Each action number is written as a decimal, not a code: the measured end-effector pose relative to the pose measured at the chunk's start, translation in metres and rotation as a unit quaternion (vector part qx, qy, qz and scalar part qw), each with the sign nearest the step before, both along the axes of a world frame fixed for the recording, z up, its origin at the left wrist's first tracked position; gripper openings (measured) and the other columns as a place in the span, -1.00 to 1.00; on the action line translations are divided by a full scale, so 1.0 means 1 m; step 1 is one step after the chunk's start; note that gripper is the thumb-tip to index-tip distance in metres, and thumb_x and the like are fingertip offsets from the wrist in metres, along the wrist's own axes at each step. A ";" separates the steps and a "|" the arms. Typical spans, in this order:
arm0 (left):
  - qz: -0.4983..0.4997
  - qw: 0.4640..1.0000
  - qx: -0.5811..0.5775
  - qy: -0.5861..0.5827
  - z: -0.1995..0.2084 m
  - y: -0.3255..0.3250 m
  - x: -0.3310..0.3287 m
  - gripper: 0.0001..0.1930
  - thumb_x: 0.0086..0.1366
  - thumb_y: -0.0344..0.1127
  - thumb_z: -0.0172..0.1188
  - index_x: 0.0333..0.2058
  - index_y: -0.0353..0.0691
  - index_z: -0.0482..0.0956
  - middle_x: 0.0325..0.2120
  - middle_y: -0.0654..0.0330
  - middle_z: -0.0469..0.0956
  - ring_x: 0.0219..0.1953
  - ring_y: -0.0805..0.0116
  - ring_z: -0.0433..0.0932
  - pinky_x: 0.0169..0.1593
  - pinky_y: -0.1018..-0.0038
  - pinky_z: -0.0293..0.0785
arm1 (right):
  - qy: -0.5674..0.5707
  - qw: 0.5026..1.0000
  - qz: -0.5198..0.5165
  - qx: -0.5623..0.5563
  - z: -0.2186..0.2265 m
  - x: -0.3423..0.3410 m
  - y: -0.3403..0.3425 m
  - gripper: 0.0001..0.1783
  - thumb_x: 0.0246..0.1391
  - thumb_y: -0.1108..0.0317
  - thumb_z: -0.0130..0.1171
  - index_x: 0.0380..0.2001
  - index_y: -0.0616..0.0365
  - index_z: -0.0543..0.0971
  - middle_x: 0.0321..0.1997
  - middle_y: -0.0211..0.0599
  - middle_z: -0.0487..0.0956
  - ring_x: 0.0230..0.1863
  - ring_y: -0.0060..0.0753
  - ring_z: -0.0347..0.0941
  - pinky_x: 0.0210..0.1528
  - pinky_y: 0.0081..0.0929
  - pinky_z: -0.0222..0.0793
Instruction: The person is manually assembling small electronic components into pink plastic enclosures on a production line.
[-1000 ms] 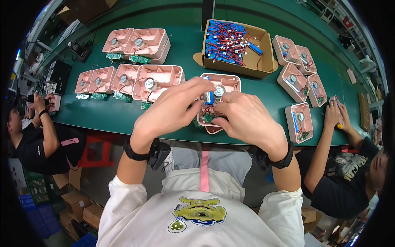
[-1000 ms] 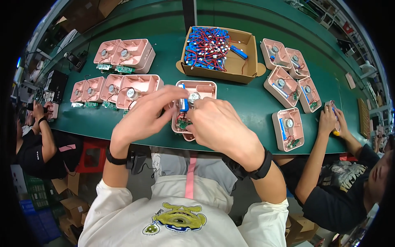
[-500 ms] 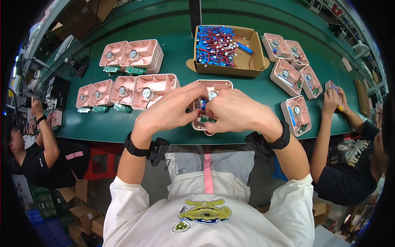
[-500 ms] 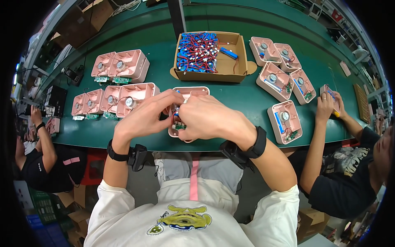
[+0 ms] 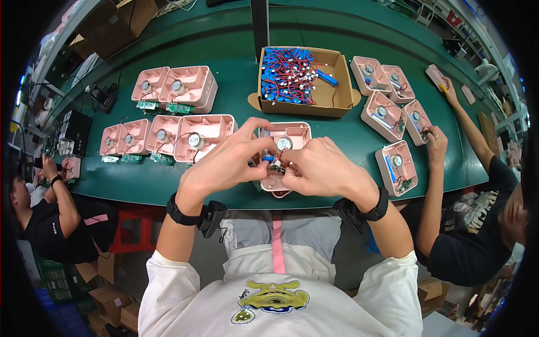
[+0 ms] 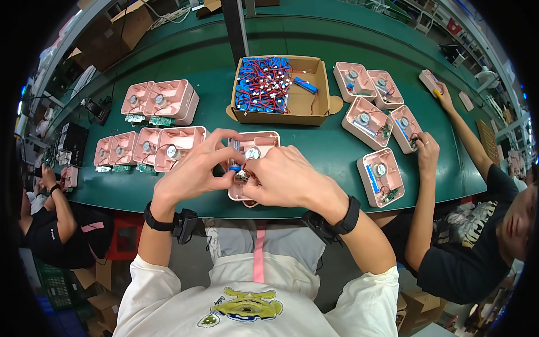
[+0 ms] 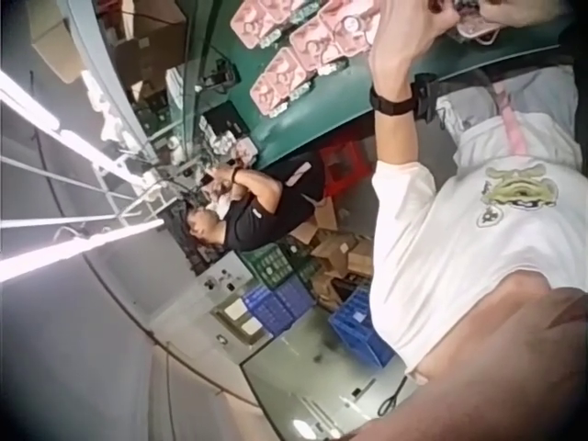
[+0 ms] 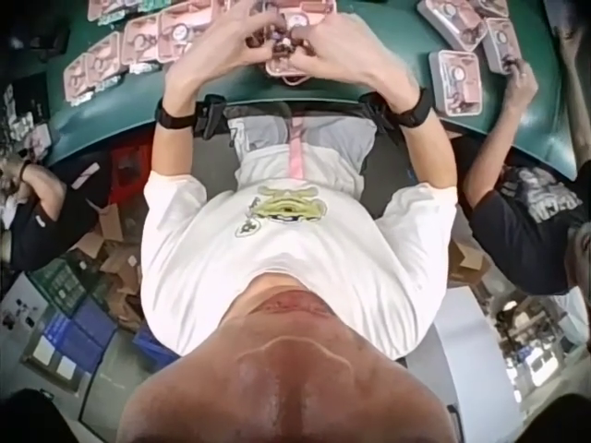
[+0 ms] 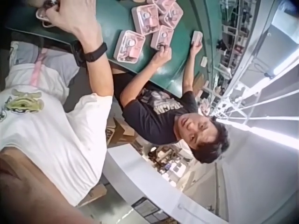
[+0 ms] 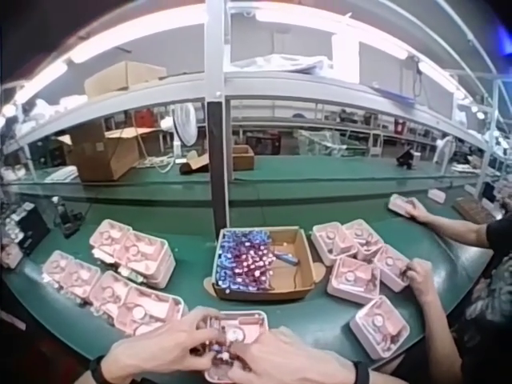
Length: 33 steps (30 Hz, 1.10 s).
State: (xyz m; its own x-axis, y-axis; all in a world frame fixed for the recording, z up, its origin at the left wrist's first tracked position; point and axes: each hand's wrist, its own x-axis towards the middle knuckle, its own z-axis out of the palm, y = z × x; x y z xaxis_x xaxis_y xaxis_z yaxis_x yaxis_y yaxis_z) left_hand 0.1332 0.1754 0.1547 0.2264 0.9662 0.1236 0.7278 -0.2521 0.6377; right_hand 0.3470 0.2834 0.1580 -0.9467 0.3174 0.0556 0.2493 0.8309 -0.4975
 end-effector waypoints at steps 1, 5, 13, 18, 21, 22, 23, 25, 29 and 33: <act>0.000 1.000 -0.001 0.000 -0.001 0.001 -0.001 -0.71 0.19 -0.44 0.31 -0.09 -0.31 0.61 0.14 0.01 0.43 -0.23 0.07 0.65 -0.10 0.21 0.59 | 0.015 1.000 -0.005 0.025 -0.002 0.001 -0.004 -0.79 -0.05 0.25 0.23 -0.54 0.20 0.63 -0.68 -0.03 0.53 -0.59 0.15 0.52 -0.42 -0.02 0.45; -0.005 0.998 -0.040 -0.049 -0.002 0.007 -0.005 -0.69 0.16 -0.46 0.30 -0.09 -0.34 0.58 0.15 0.02 0.42 -0.22 0.09 0.65 -0.09 0.23 0.59 | 0.053 0.996 -0.007 0.064 -0.011 0.003 -0.009 -0.81 -0.04 0.29 0.21 -0.53 0.20 0.64 -0.71 -0.03 0.51 -0.64 0.14 0.49 -0.45 -0.02 0.43; -0.007 0.995 -0.085 -0.045 0.005 0.009 0.001 -0.70 0.15 -0.48 0.28 -0.10 -0.36 0.58 0.20 -0.01 0.37 -0.16 0.09 0.65 -0.06 0.25 0.60 | 0.066 0.998 0.002 0.021 -0.014 0.007 -0.001 -0.79 0.06 0.27 0.23 -0.49 0.19 0.65 -0.70 -0.08 0.52 -0.63 0.08 0.50 -0.46 -0.04 0.40; -0.003 0.999 -0.034 -0.015 0.000 0.005 0.002 -0.72 0.13 -0.48 0.30 -0.14 -0.30 0.62 0.22 0.04 0.38 -0.13 0.16 0.64 0.10 0.14 0.42 | 0.020 0.999 0.026 0.004 -0.001 0.010 0.000 -0.78 0.08 0.24 0.36 -0.44 0.19 0.66 -0.66 -0.16 0.54 -0.58 0.01 0.52 -0.46 -0.09 0.37; 0.028 1.000 -0.008 -0.004 -0.003 0.003 0.002 -0.77 0.10 -0.43 0.35 -0.21 -0.17 0.66 0.22 0.20 0.43 -0.10 0.32 0.64 0.42 -0.07 0.03 | 0.087 0.992 0.034 0.078 -0.005 0.014 -0.002 -0.79 0.05 0.25 0.41 -0.41 0.17 0.66 -0.63 -0.20 0.55 -0.55 -0.06 0.54 -0.46 -0.13 0.38; 0.008 1.000 0.004 -0.002 -0.004 0.004 0.001 -0.73 0.10 -0.46 0.33 -0.17 -0.22 0.65 0.23 0.12 0.41 -0.12 0.23 0.64 0.26 0.03 0.23 | 0.121 0.985 0.038 0.116 -0.007 0.015 -0.003 -0.79 0.04 0.26 0.43 -0.39 0.16 0.66 -0.61 -0.23 0.55 -0.54 -0.09 0.55 -0.46 -0.14 0.38; -0.012 1.000 0.016 0.000 -0.005 0.005 -0.001 -0.69 0.11 -0.49 0.32 -0.13 -0.27 0.63 0.24 0.03 0.38 -0.15 0.14 0.64 0.10 0.13 0.42 | 0.122 0.985 0.037 0.116 -0.008 0.016 -0.004 -0.79 0.04 0.26 0.43 -0.39 0.16 0.66 -0.61 -0.23 0.55 -0.54 -0.09 0.55 -0.46 -0.14 0.38; -0.033 0.999 0.028 0.002 -0.004 0.006 -0.001 -0.66 0.11 -0.52 0.31 -0.08 -0.33 0.62 0.25 -0.05 0.35 -0.18 0.05 0.64 -0.05 0.23 0.62 | 0.142 0.979 0.033 0.141 -0.011 0.019 -0.009 -0.83 0.03 0.32 0.43 -0.36 0.14 0.66 -0.59 -0.26 0.56 -0.52 -0.12 0.56 -0.47 -0.16 0.39; -0.012 1.000 -0.006 -0.011 0.005 0.006 0.003 -0.63 0.10 -0.52 0.31 -0.05 -0.32 0.62 0.24 0.02 0.39 -0.12 0.04 0.64 -0.03 0.23 0.61 | 0.149 0.976 0.018 0.157 -0.020 0.025 -0.016 -0.84 0.03 0.36 0.41 -0.32 0.11 0.66 -0.59 -0.29 0.55 -0.52 -0.15 0.56 -0.47 -0.19 0.39; -0.032 0.999 0.001 0.002 0.007 0.009 0.002 -0.60 0.09 -0.50 0.33 -0.04 -0.31 0.62 0.17 0.09 0.48 -0.04 0.02 0.62 -0.03 0.23 0.60 | 0.148 0.978 0.019 0.148 -0.020 0.024 -0.014 -0.84 0.03 0.38 0.40 -0.31 0.10 0.65 -0.59 -0.30 0.54 -0.53 -0.16 0.55 -0.48 -0.21 0.39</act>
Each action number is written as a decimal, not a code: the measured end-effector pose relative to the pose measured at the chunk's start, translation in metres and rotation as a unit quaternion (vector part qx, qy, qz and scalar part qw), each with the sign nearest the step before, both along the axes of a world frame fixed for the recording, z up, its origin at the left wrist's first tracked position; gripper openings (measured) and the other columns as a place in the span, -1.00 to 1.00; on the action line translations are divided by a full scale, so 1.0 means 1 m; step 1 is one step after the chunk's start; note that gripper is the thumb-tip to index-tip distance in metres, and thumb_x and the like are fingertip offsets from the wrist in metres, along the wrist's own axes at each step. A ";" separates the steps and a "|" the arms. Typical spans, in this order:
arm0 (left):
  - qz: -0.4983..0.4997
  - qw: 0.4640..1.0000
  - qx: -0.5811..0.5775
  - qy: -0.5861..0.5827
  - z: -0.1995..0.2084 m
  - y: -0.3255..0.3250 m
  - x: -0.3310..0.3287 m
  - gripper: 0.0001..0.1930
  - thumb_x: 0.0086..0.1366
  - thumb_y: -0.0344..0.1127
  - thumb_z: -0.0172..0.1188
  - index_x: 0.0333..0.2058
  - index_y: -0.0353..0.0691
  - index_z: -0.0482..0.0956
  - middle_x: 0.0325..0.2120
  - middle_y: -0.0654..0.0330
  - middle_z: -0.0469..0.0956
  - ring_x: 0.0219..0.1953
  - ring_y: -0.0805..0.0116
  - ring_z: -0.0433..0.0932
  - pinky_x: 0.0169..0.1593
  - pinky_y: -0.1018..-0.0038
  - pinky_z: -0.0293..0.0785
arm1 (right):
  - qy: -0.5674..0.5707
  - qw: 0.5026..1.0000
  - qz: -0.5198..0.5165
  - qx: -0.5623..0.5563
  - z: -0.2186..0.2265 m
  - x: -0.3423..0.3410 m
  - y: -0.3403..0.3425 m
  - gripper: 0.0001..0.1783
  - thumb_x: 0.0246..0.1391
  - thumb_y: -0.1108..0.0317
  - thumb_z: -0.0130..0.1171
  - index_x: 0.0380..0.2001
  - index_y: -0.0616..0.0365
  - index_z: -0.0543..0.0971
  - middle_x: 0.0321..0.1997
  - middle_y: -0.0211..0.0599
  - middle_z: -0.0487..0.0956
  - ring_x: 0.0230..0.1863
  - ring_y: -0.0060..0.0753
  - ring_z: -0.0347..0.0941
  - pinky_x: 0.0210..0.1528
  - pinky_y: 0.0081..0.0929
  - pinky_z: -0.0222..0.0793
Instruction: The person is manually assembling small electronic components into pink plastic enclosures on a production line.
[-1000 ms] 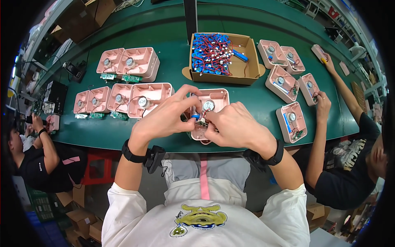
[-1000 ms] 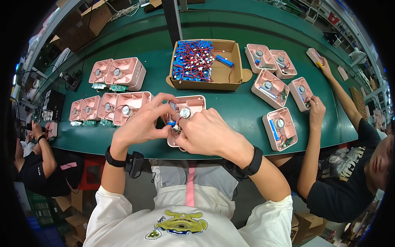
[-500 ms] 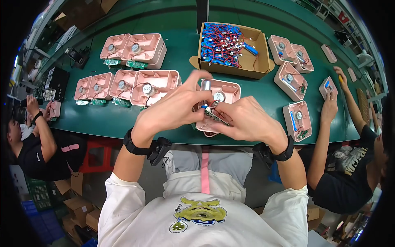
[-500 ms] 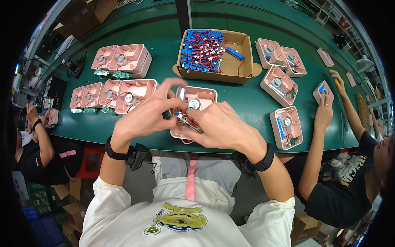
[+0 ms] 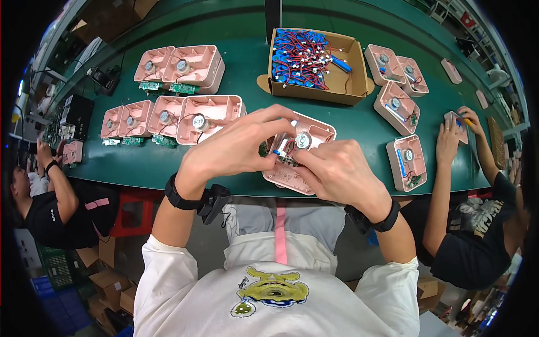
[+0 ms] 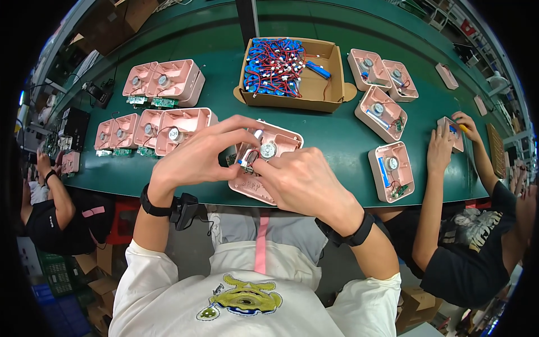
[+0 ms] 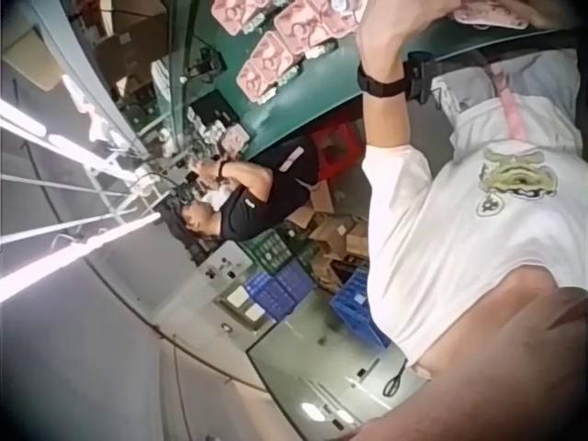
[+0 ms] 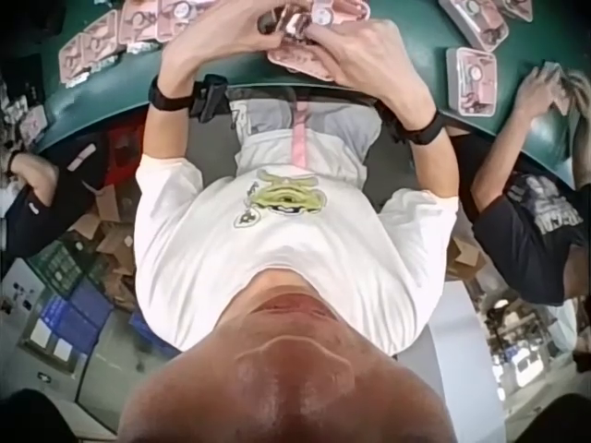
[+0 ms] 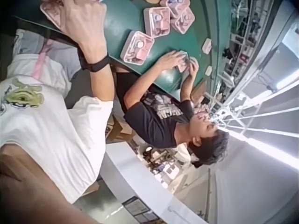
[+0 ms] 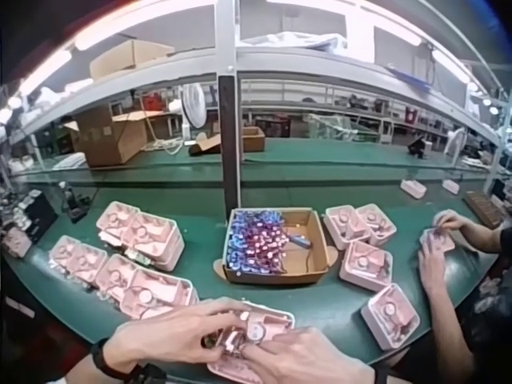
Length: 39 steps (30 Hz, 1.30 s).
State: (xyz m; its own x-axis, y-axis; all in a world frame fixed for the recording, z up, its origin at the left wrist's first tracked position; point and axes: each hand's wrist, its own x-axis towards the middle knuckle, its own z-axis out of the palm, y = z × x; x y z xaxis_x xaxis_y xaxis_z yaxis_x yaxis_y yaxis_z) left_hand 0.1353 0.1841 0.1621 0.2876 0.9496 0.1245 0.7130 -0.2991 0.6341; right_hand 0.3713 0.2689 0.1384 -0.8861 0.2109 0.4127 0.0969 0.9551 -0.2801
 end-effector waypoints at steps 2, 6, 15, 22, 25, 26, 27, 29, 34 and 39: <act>0.011 0.999 -0.017 -0.027 -0.010 0.001 -0.001 -0.60 0.05 -0.43 0.40 -0.06 -0.20 0.65 0.16 0.20 0.54 -0.01 0.20 0.62 0.15 0.14 0.36 | -0.001 1.000 0.006 -0.005 0.003 0.000 -0.001 -0.84 0.03 0.39 0.40 -0.31 0.10 0.65 -0.59 -0.31 0.54 -0.53 -0.16 0.55 -0.48 -0.21 0.39; 0.003 0.999 0.028 0.021 -0.010 0.005 -0.001 -0.58 0.05 -0.45 0.41 -0.05 -0.25 0.65 0.11 0.15 0.57 0.01 0.11 0.62 0.07 0.18 0.48 | -0.062 0.998 -0.004 -0.007 0.008 0.005 -0.004 -0.85 0.03 0.39 0.40 -0.31 0.10 0.64 -0.60 -0.32 0.52 -0.54 -0.16 0.53 -0.49 -0.23 0.39; -0.028 0.998 -0.040 0.043 0.001 0.009 -0.005 -0.54 0.06 -0.47 0.44 0.01 -0.30 0.70 0.14 0.08 0.58 -0.03 0.02 0.66 0.03 0.22 0.62 | -0.030 0.998 0.017 0.051 0.012 0.008 -0.016 -0.82 0.01 0.37 0.44 -0.31 0.09 0.65 -0.50 -0.41 0.55 -0.49 -0.32 0.55 -0.49 -0.28 0.42; -0.046 0.998 -0.007 0.052 0.000 0.008 -0.008 -0.46 0.05 -0.39 0.49 0.07 -0.31 0.68 0.17 0.06 0.56 0.03 0.02 0.65 0.07 0.23 0.62 | 0.008 1.000 -0.012 0.012 0.011 0.016 -0.022 -0.81 0.03 0.37 0.45 -0.27 0.10 0.66 -0.49 -0.38 0.58 -0.51 -0.31 0.54 -0.48 -0.27 0.43; -0.051 0.997 -0.030 0.057 0.001 0.005 -0.007 -0.36 0.04 -0.33 0.53 0.15 -0.31 0.62 0.22 0.05 0.51 0.06 0.01 0.64 0.10 0.22 0.61 | -0.038 0.999 -0.031 -0.020 0.009 0.019 -0.017 -0.80 0.06 0.38 0.44 -0.23 0.11 0.68 -0.52 -0.30 0.59 -0.54 -0.23 0.53 -0.47 -0.25 0.42; -0.054 0.996 -0.034 0.057 0.000 0.003 -0.007 -0.30 0.03 -0.31 0.55 0.19 -0.31 0.58 0.25 0.04 0.48 0.07 0.00 0.63 0.10 0.21 0.61 | -0.038 0.999 -0.032 -0.019 0.009 0.020 -0.016 -0.80 0.06 0.38 0.44 -0.23 0.11 0.68 -0.52 -0.30 0.59 -0.54 -0.23 0.53 -0.47 -0.25 0.42; -0.057 0.996 -0.039 0.057 -0.001 0.002 -0.006 -0.24 0.02 -0.28 0.57 0.24 -0.31 0.54 0.28 0.04 0.45 0.08 -0.01 0.62 0.11 0.20 0.61 | -0.037 0.998 -0.040 -0.038 0.010 0.021 -0.015 -0.81 0.07 0.38 0.43 -0.24 0.12 0.68 -0.53 -0.27 0.59 -0.55 -0.19 0.53 -0.47 -0.24 0.42; -0.054 0.995 -0.058 0.059 0.003 -0.002 -0.006 -0.18 0.00 -0.24 0.59 0.28 -0.24 0.51 0.30 0.08 0.42 0.12 0.01 0.61 0.13 0.19 0.59 | -0.034 0.995 -0.050 -0.076 0.011 0.022 -0.014 -0.84 0.09 0.39 0.43 -0.24 0.12 0.69 -0.55 -0.21 0.60 -0.56 -0.12 0.54 -0.46 -0.22 0.42; -0.061 0.995 -0.059 0.057 0.003 -0.008 -0.004 -0.03 -0.07 -0.21 0.65 0.37 -0.13 0.40 0.32 0.11 0.36 0.19 -0.01 0.56 0.14 0.18 0.58 | -0.018 0.985 -0.062 -0.159 0.017 0.024 -0.012 -0.87 0.11 0.40 0.42 -0.28 0.14 0.69 -0.54 -0.18 0.62 -0.53 -0.07 0.58 -0.46 -0.21 0.43; -0.060 0.996 -0.010 0.067 -0.012 -0.010 0.004 -0.03 -0.12 -0.28 0.65 0.31 -0.21 0.38 0.28 0.03 0.34 0.17 -0.09 0.54 0.10 0.17 0.59 | -0.039 0.986 -0.070 -0.146 0.020 0.024 -0.019 -0.87 0.14 0.39 0.42 -0.26 0.16 0.71 -0.51 -0.17 0.64 -0.50 -0.06 0.60 -0.44 -0.20 0.45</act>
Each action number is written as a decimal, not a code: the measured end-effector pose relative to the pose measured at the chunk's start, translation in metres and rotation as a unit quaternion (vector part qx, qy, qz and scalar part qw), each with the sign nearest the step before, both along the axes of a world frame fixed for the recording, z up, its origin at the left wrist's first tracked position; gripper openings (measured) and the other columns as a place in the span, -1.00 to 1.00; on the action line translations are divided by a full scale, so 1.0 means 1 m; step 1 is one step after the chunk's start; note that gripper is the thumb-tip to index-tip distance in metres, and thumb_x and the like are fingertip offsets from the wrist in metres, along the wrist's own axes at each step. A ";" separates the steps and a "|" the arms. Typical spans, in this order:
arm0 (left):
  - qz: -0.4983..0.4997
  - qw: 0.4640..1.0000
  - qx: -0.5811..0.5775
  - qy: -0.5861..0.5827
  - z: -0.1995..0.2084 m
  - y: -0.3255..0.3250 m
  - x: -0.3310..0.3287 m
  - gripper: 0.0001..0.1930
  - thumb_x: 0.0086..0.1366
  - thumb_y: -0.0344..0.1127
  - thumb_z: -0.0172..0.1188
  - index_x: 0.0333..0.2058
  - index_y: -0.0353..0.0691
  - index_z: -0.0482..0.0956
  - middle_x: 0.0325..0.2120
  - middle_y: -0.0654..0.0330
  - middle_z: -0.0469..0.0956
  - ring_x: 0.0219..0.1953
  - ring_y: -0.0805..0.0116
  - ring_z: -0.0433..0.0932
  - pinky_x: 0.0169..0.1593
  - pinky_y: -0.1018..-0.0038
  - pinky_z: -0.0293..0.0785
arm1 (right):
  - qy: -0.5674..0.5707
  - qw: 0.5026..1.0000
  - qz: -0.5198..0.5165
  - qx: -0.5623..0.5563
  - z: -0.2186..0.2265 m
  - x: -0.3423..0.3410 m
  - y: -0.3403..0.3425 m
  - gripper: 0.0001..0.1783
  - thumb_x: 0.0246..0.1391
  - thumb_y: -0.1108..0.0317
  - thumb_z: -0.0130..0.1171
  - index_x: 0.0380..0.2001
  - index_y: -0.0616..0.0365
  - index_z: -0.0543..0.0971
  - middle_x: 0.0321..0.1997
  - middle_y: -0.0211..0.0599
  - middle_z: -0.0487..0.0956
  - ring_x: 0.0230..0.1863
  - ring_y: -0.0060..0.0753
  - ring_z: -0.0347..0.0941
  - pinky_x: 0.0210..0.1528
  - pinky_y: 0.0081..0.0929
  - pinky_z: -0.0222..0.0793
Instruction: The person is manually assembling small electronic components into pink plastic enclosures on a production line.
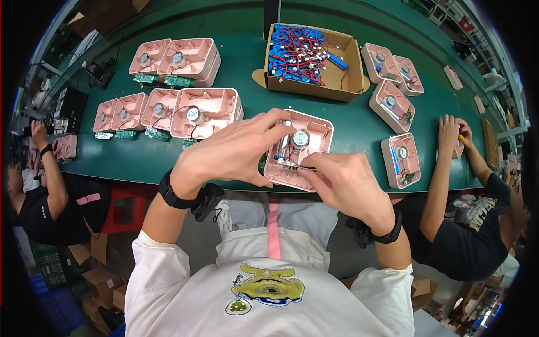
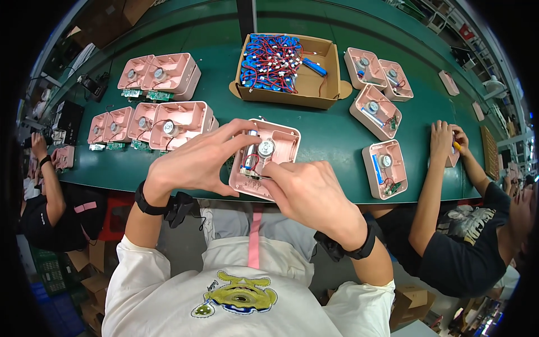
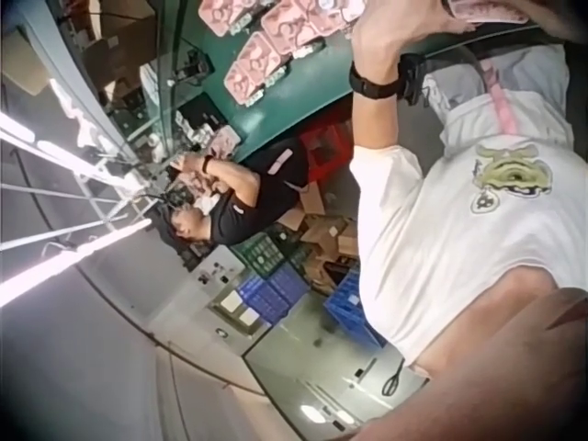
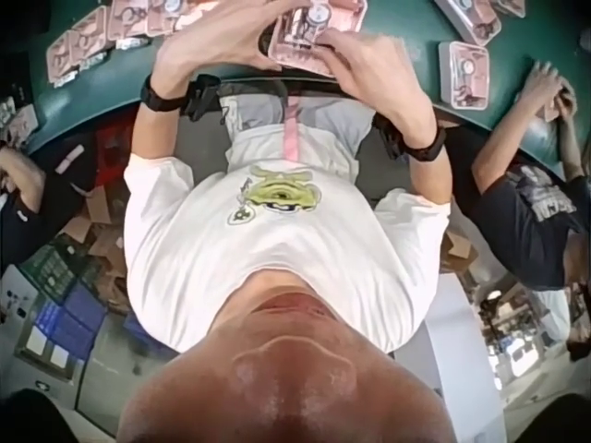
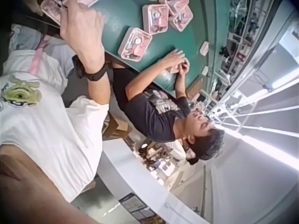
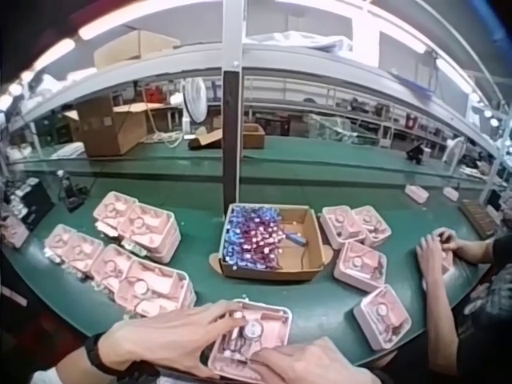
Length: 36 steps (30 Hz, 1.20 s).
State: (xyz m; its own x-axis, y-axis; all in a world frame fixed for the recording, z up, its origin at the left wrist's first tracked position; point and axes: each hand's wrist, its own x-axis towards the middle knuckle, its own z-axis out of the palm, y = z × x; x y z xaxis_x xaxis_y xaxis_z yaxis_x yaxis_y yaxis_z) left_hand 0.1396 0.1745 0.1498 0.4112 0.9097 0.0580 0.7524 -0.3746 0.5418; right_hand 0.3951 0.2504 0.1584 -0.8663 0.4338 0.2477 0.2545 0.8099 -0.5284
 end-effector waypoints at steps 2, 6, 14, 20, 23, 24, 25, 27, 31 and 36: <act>-0.005 1.000 0.001 -0.004 -0.001 0.002 0.001 -0.04 -0.13 -0.29 0.64 0.29 -0.23 0.38 0.28 0.02 0.34 0.16 -0.09 0.53 0.09 0.17 0.59 | 0.001 1.000 0.010 0.003 -0.001 -0.002 -0.003 -0.86 0.14 0.39 0.41 -0.23 0.17 0.72 -0.47 -0.17 0.67 -0.47 -0.06 0.62 -0.41 -0.20 0.48; -0.009 1.000 0.008 -0.007 0.000 0.003 0.002 -0.05 -0.15 -0.29 0.63 0.27 -0.26 0.38 0.27 0.01 0.33 0.12 -0.09 0.53 0.06 0.16 0.58 | -0.007 0.997 0.038 -0.068 0.006 0.002 0.002 -0.86 0.16 0.39 0.40 -0.23 0.18 0.73 -0.37 -0.15 0.70 -0.41 -0.06 0.65 -0.36 -0.19 0.52; 0.002 1.000 0.008 -0.016 0.004 0.002 0.010 -0.01 -0.17 -0.22 0.68 0.27 -0.29 0.36 0.23 -0.02 0.35 0.05 -0.13 0.56 0.04 0.13 0.57 | -0.070 0.997 0.009 -0.013 0.006 0.006 -0.003 -0.67 0.14 0.27 0.45 -0.08 0.18 0.68 -0.26 -0.16 0.73 -0.39 -0.09 0.67 -0.32 -0.19 0.55; 0.096 0.993 0.075 -0.001 -0.011 -0.012 0.033 0.01 -0.15 -0.17 0.71 0.26 -0.35 0.34 0.13 -0.12 0.38 0.03 -0.20 0.58 0.04 0.08 0.58 | -0.114 0.986 -0.121 0.033 0.007 0.013 -0.031 -0.39 0.08 0.15 0.50 0.12 0.20 0.54 -0.15 -0.18 0.68 -0.31 -0.07 0.66 -0.32 -0.21 0.57; 0.122 0.988 0.092 -0.006 -0.015 -0.021 0.041 -0.03 -0.09 -0.22 0.69 0.26 -0.36 0.35 0.16 -0.12 0.38 0.03 -0.20 0.58 0.02 0.10 0.61 | -0.150 0.969 -0.177 0.088 0.002 0.009 -0.046 -0.25 0.04 0.11 0.53 0.20 0.22 0.46 0.00 -0.12 0.63 -0.16 0.00 0.65 -0.31 -0.22 0.58; 0.142 0.985 0.100 -0.007 -0.016 -0.024 0.043 -0.06 -0.07 -0.24 0.68 0.26 -0.36 0.35 0.17 -0.13 0.37 0.03 -0.20 0.59 0.00 0.11 0.62 | -0.138 0.967 -0.192 0.097 -0.003 0.005 -0.049 -0.20 0.01 0.10 0.55 0.22 0.23 0.44 0.06 -0.10 0.57 -0.06 0.06 0.59 -0.24 -0.19 0.59; 0.129 0.986 0.103 -0.014 -0.017 -0.026 0.048 -0.06 -0.07 -0.24 0.68 0.26 -0.36 0.35 0.17 -0.13 0.37 0.03 -0.20 0.59 0.00 0.11 0.62 | -0.125 0.965 -0.206 0.107 -0.010 0.002 -0.051 -0.15 -0.02 0.09 0.57 0.24 0.24 0.42 0.12 -0.07 0.52 0.04 0.13 0.54 -0.16 -0.16 0.59; 0.142 0.985 0.094 0.012 -0.015 -0.027 0.050 -0.14 -0.01 -0.35 0.63 0.25 -0.36 0.38 0.19 -0.14 0.36 0.02 -0.18 0.60 -0.02 0.14 0.64 | -0.111 0.959 -0.231 0.120 -0.021 -0.002 -0.050 -0.10 -0.06 0.08 0.59 0.26 0.25 0.40 0.17 -0.05 0.47 0.14 0.19 0.49 -0.09 -0.13 0.60; 0.147 0.979 0.133 0.039 -0.027 -0.024 0.047 -0.24 0.05 -0.48 0.56 0.24 -0.34 0.43 0.21 -0.13 0.37 0.00 -0.14 0.61 -0.03 0.14 0.65 | -0.068 0.972 -0.208 0.087 -0.038 -0.007 -0.040 -0.02 -0.12 0.12 0.62 0.31 0.26 0.36 0.25 0.02 0.37 0.28 0.30 0.31 0.18 0.05 0.49; 0.213 0.965 0.146 -0.032 -0.027 -0.026 0.057 -0.35 0.09 -0.55 0.51 0.20 -0.32 0.51 0.18 -0.09 0.42 0.01 -0.04 0.62 -0.03 0.15 0.67 | 0.039 0.977 -0.198 0.068 -0.045 0.000 -0.031 0.01 -0.21 0.26 0.60 0.34 0.20 0.35 0.22 0.03 0.37 0.28 0.28 0.30 0.32 0.13 0.36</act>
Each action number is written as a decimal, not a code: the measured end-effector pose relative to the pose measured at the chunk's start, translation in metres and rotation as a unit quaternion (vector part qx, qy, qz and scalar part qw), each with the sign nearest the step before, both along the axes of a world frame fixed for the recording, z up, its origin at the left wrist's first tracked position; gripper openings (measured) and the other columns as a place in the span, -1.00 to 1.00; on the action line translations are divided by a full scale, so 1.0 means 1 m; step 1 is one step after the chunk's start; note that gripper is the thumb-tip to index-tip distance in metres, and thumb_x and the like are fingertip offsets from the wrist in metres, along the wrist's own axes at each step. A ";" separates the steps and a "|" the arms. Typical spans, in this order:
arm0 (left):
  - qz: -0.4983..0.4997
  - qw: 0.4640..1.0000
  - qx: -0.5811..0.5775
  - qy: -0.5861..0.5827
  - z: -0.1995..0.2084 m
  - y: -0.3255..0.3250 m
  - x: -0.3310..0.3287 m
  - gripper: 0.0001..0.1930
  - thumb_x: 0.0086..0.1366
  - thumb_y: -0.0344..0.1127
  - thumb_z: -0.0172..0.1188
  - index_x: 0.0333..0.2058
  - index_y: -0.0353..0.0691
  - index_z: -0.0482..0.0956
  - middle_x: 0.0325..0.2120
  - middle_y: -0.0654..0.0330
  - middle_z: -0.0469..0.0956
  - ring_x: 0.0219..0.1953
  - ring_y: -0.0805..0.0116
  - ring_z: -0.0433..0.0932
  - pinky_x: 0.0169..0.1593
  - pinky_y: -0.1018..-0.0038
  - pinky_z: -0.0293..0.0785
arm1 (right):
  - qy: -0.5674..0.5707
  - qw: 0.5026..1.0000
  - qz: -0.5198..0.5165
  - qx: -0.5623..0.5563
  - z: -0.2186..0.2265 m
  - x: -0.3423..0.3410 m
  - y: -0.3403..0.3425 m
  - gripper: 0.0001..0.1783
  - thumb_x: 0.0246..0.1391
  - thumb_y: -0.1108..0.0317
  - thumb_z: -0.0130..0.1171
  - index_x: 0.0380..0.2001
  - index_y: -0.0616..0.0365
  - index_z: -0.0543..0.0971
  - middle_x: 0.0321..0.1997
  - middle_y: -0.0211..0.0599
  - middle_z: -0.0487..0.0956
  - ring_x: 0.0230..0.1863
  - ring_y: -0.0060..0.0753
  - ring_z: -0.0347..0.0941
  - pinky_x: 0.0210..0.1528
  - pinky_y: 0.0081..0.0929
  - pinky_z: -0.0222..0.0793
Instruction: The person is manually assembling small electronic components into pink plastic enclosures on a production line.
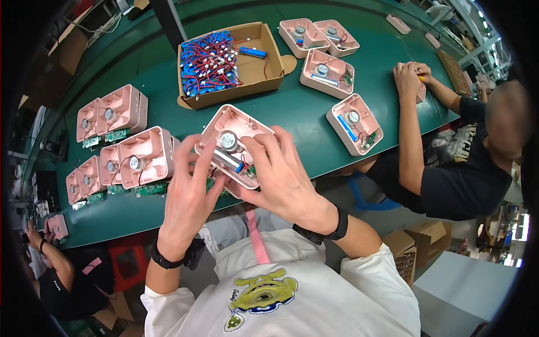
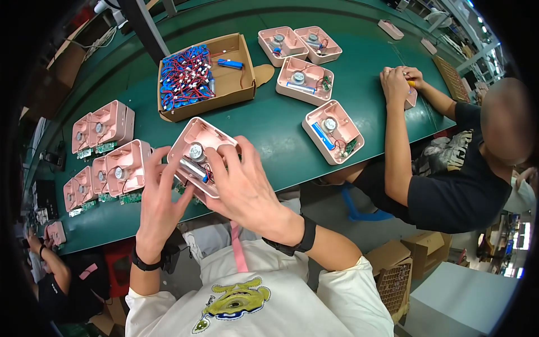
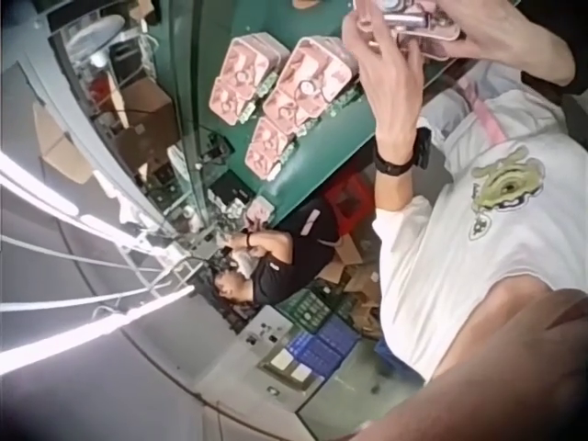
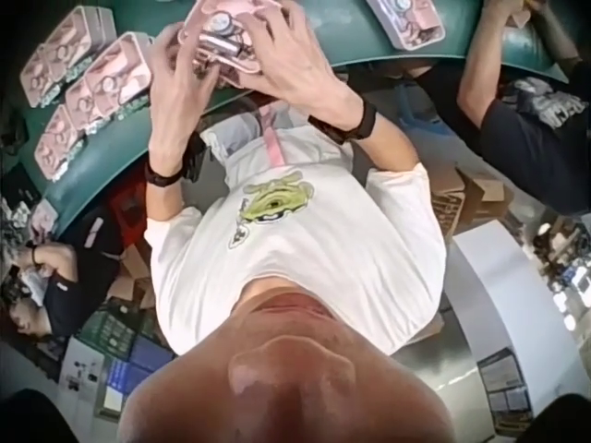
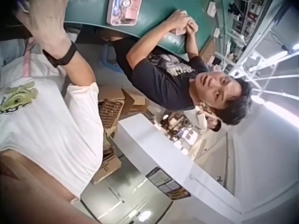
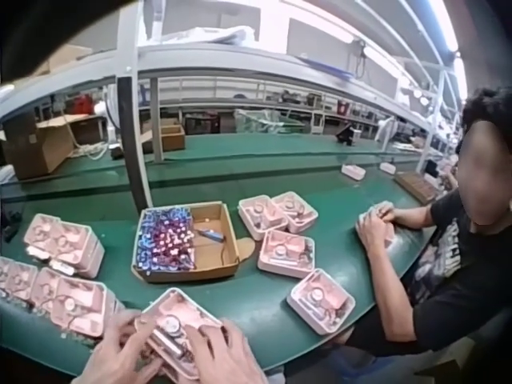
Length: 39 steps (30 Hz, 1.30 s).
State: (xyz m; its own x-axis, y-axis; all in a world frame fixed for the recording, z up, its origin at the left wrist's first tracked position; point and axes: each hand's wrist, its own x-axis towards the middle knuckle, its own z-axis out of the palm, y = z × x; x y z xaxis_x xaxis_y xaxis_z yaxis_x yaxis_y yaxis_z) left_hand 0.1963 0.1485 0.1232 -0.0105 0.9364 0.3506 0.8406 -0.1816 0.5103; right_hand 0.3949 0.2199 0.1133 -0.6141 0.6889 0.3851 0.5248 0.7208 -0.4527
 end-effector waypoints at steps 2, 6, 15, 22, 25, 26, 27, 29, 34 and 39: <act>-0.009 0.999 0.049 0.006 -0.001 -0.003 0.000 -0.37 0.10 -0.56 0.50 0.18 -0.31 0.53 0.17 -0.08 0.42 0.01 -0.03 0.62 -0.02 0.16 0.66 | 0.046 0.999 0.017 0.020 0.003 0.015 0.004 0.04 -0.25 0.34 0.58 0.36 0.17 0.34 0.22 0.04 0.36 0.27 0.27 0.31 0.31 0.11 0.37; -0.031 0.990 0.138 0.012 -0.008 -0.012 0.000 -0.42 0.11 -0.57 0.48 0.14 -0.31 0.57 0.16 -0.06 0.43 0.03 -0.05 0.60 0.05 0.14 0.64 | 0.084 0.995 -0.042 0.033 0.008 0.067 0.004 0.07 -0.30 0.41 0.57 0.38 0.14 0.33 0.29 0.10 0.34 0.30 0.29 0.30 0.34 0.11 0.34; -0.046 0.997 0.054 0.022 -0.056 -0.019 0.017 -0.41 0.09 -0.46 0.51 0.14 -0.27 0.56 0.21 -0.09 0.38 0.33 -0.24 0.37 0.36 -0.15 0.31 | -0.045 0.981 -0.158 0.103 -0.032 0.125 0.007 0.07 -0.26 0.34 0.55 0.42 0.11 0.33 0.47 0.19 0.24 0.45 0.38 0.19 0.48 0.26 0.16; -0.054 0.997 0.048 0.041 -0.065 -0.018 0.012 -0.39 0.10 -0.36 0.54 0.14 -0.23 0.56 0.23 -0.08 0.36 0.43 -0.30 0.26 0.47 -0.36 0.09 | -0.110 0.963 -0.230 0.090 -0.039 0.129 0.011 0.00 -0.21 0.26 0.53 0.38 0.11 0.36 0.47 0.14 0.25 0.48 0.39 0.16 0.52 0.30 0.08; -0.058 0.996 0.047 0.047 -0.069 -0.020 0.009 -0.39 0.10 -0.31 0.55 0.14 -0.22 0.56 0.24 -0.07 0.35 0.44 -0.31 0.24 0.49 -0.40 0.03 | -0.125 0.954 -0.261 0.077 -0.041 0.138 0.014 0.00 -0.20 0.29 0.53 0.39 0.10 0.35 0.48 0.10 0.25 0.49 0.34 0.18 0.49 0.29 0.13; -0.059 0.996 0.046 0.047 -0.070 -0.020 0.008 -0.39 0.10 -0.30 0.55 0.14 -0.22 0.56 0.25 -0.06 0.35 0.44 -0.31 0.24 0.49 -0.40 0.02 | -0.105 0.958 -0.257 0.073 -0.045 0.142 0.017 -0.02 -0.19 0.28 0.53 0.37 0.11 0.36 0.48 0.10 0.25 0.47 0.35 0.19 0.49 0.27 0.15; -0.060 0.996 0.046 0.047 -0.071 -0.019 0.008 -0.38 0.09 -0.29 0.55 0.14 -0.21 0.56 0.25 -0.06 0.35 0.44 -0.31 0.23 0.49 -0.40 0.01 | -0.085 0.961 -0.253 0.070 -0.048 0.145 0.022 -0.04 -0.18 0.28 0.53 0.35 0.12 0.36 0.47 0.11 0.25 0.46 0.35 0.20 0.48 0.24 0.16; -0.064 0.996 0.048 0.047 -0.073 -0.019 0.008 -0.38 0.09 -0.27 0.56 0.14 -0.21 0.56 0.25 -0.05 0.35 0.45 -0.30 0.22 0.49 -0.40 0.00 | -0.064 0.963 -0.254 0.068 -0.052 0.147 0.030 -0.06 -0.17 0.27 0.53 0.33 0.13 0.37 0.47 0.11 0.25 0.45 0.35 0.21 0.47 0.22 0.18; -0.067 0.995 0.059 0.042 -0.076 -0.021 0.006 -0.43 0.12 -0.32 0.50 0.12 -0.22 0.56 0.25 -0.04 0.35 0.45 -0.29 0.22 0.51 -0.36 -0.01 | -0.057 0.947 -0.299 0.101 -0.055 0.134 0.059 -0.10 -0.14 0.26 0.53 0.30 0.16 0.38 0.45 0.12 0.26 0.41 0.35 0.24 0.44 0.17 0.24; -0.074 0.995 0.067 0.029 -0.080 -0.018 0.005 -0.41 0.07 -0.27 0.58 0.09 -0.21 0.58 0.25 -0.05 0.35 0.45 -0.31 0.22 0.48 -0.39 0.04 | -0.035 0.943 -0.311 0.116 -0.058 0.145 0.101 -0.10 -0.12 0.26 0.52 0.31 0.16 0.37 0.42 0.16 0.29 0.39 0.39 0.25 0.43 0.18 0.24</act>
State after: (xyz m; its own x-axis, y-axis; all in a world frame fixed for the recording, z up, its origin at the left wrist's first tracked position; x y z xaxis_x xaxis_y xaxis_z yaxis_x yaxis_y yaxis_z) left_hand 0.2009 0.1309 0.0432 0.1489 0.8707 0.4688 0.8270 -0.3695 0.4237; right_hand 0.5400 0.3204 0.0558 -0.1485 0.8269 0.5424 0.9016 0.3385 -0.2692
